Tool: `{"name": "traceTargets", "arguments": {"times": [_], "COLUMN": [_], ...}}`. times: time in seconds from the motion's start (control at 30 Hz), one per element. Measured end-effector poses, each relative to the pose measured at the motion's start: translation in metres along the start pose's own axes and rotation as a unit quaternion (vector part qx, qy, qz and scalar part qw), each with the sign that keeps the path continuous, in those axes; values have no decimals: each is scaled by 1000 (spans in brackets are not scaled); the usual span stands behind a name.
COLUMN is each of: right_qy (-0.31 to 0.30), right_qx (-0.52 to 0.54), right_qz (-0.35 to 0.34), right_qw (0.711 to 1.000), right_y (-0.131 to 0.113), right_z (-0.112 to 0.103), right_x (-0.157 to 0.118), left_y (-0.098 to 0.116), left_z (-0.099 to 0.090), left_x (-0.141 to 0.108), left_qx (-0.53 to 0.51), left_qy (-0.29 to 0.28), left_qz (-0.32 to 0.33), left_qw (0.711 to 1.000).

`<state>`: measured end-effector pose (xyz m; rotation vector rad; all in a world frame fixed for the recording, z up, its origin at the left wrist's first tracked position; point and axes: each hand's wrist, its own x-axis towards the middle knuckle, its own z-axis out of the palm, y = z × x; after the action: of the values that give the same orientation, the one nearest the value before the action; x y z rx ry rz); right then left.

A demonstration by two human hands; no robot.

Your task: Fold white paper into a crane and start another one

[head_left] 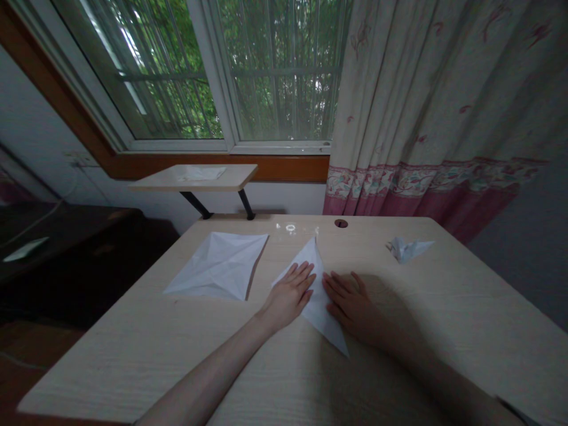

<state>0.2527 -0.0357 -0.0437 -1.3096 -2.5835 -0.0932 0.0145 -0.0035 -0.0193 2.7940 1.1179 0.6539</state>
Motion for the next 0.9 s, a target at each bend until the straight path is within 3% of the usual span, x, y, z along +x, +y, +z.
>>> {"name": "traceTargets", "arguments": {"times": [0.2, 0.53, 0.9], "right_qy": [-18, -76, -152], "right_qx": [20, 76, 132], "right_qz": [1, -44, -59], "right_qw": [1000, 993, 978], "right_y": [1, 11, 11], "right_z": [-5, -12, -25], "right_x": [-1, -5, -2], "left_y": [0, -3, -5], "left_z": [4, 7, 9], "left_x": [-2, -3, -4], "left_qx": [-37, -5, -12], "left_qy": [-26, -77, -68], "left_qz": [-4, -17, -19], "left_qw": [999, 997, 997]}}
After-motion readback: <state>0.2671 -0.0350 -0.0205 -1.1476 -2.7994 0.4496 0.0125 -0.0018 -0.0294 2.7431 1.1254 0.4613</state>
